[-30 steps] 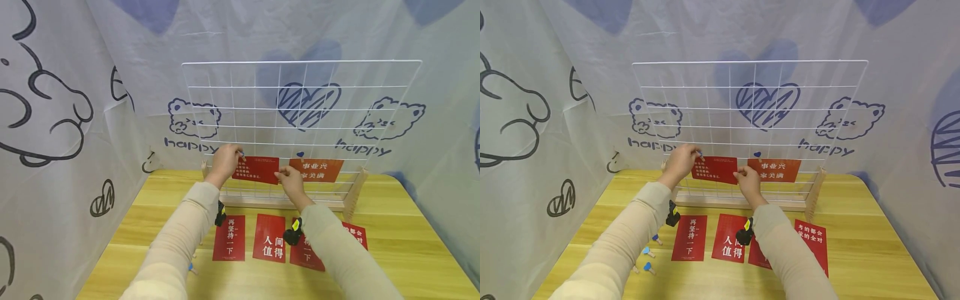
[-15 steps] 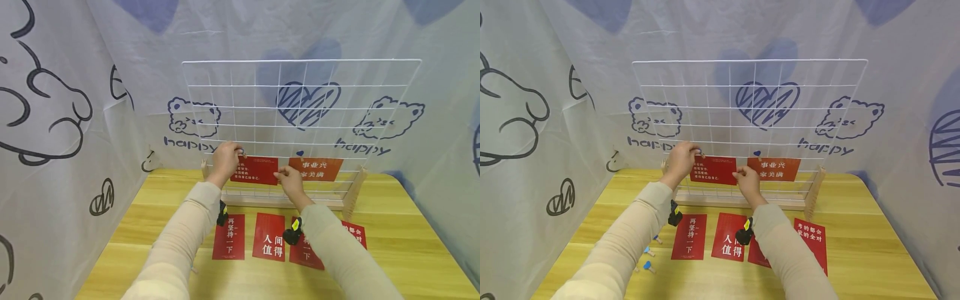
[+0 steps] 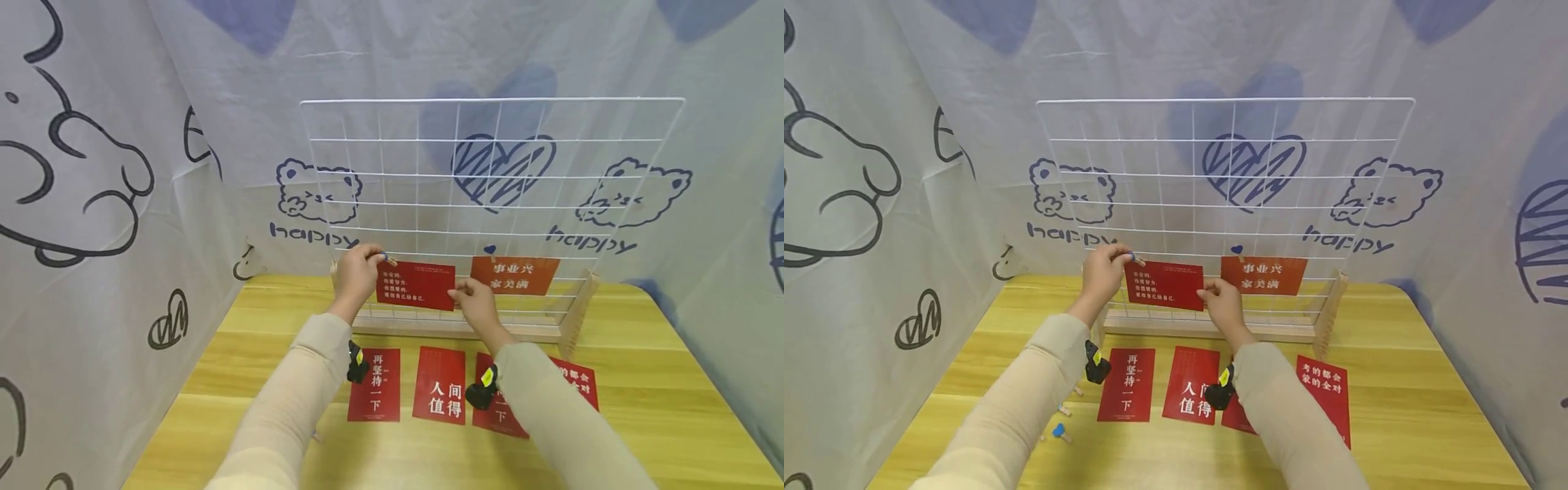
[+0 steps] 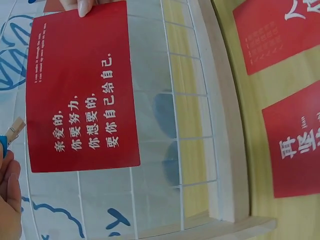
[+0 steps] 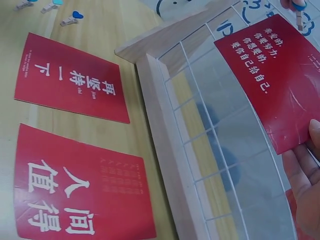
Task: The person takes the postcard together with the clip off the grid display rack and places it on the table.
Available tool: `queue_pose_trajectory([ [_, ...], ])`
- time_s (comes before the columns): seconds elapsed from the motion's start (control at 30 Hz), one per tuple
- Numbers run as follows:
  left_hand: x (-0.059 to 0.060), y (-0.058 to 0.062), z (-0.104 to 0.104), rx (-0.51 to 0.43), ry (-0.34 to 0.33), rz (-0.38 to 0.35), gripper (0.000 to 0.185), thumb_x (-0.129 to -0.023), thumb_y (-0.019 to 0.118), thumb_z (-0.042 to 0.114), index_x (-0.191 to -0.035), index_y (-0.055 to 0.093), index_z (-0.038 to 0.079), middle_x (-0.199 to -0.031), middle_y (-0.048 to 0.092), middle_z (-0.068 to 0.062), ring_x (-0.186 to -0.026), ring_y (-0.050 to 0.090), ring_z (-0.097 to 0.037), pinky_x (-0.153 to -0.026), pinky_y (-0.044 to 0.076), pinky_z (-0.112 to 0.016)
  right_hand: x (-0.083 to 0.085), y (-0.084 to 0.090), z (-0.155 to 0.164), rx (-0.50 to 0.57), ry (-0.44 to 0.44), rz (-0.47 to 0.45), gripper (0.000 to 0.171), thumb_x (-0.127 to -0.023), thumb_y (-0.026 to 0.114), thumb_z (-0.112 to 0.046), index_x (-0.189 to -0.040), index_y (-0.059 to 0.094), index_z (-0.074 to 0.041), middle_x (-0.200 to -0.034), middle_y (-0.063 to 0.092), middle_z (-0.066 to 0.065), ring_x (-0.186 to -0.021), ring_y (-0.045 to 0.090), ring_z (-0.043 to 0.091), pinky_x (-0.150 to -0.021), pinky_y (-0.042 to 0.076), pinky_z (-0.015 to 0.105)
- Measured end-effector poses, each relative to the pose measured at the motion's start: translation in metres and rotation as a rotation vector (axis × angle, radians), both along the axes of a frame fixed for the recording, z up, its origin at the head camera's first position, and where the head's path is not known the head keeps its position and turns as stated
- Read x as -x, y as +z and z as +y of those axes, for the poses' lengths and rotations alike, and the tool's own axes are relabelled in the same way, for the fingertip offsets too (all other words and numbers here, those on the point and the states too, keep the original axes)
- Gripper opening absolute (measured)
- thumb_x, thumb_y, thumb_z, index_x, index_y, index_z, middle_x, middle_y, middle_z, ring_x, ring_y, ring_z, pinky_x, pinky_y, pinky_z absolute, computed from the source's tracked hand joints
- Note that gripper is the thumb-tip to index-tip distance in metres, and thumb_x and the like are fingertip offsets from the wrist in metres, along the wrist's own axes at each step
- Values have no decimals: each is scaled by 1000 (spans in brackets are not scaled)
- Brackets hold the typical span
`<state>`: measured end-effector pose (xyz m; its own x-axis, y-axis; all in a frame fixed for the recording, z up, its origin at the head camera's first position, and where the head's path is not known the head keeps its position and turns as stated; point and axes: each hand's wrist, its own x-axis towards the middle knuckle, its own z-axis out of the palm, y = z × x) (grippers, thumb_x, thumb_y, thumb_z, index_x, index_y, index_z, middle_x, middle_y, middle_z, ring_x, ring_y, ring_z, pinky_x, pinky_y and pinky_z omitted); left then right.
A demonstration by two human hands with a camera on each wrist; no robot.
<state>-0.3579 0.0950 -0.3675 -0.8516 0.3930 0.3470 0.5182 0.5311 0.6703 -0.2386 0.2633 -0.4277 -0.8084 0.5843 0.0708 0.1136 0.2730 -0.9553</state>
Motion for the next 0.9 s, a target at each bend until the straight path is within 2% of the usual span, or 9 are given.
queue_pose_trajectory([
  [0.07, 0, -4, -2, -59, 2, -12, 16, -83, 57, 21, -94, 65, 11, -93, 62, 0, -87, 55, -18, -84, 36, -35, -4, -1, -1, 7, 5, 0, 13, -84, 54, -6, -92, 56, 5, -80, 56, 13, -74, 56, 25, -70, 49, 32],
  [0.17, -3, -9, -4, -167, 1, -37, 14, -82, 59, 13, -91, 65, 5, -87, 63, -6, -83, 55, -20, -83, 37, -34, -9, -5, -2, 32, 4, 4, 12, -84, 54, -6, -90, 56, 5, -80, 56, 12, -73, 55, 23, -69, 49, 32],
  [0.33, -10, -16, -9, -308, -16, -94, 12, -79, 60, 4, -88, 64, -2, -83, 63, -12, -73, 57, -22, -65, 46, -29, -16, -13, -6, 71, -3, 17, 11, -83, 55, -3, -89, 55, 7, -77, 56, 11, -69, 54, 17, -68, 49, 33],
  [0.9, -35, -44, -43, -397, 42, -295, 14, -81, 58, 4, -92, 62, -1, -87, 62, -11, -79, 55, -21, -68, 46, -29, -42, -35, -16, 187, -13, 32, 12, -82, 56, -1, -90, 55, 7, -74, 55, 5, -61, 51, 13, -61, 49, 27],
])
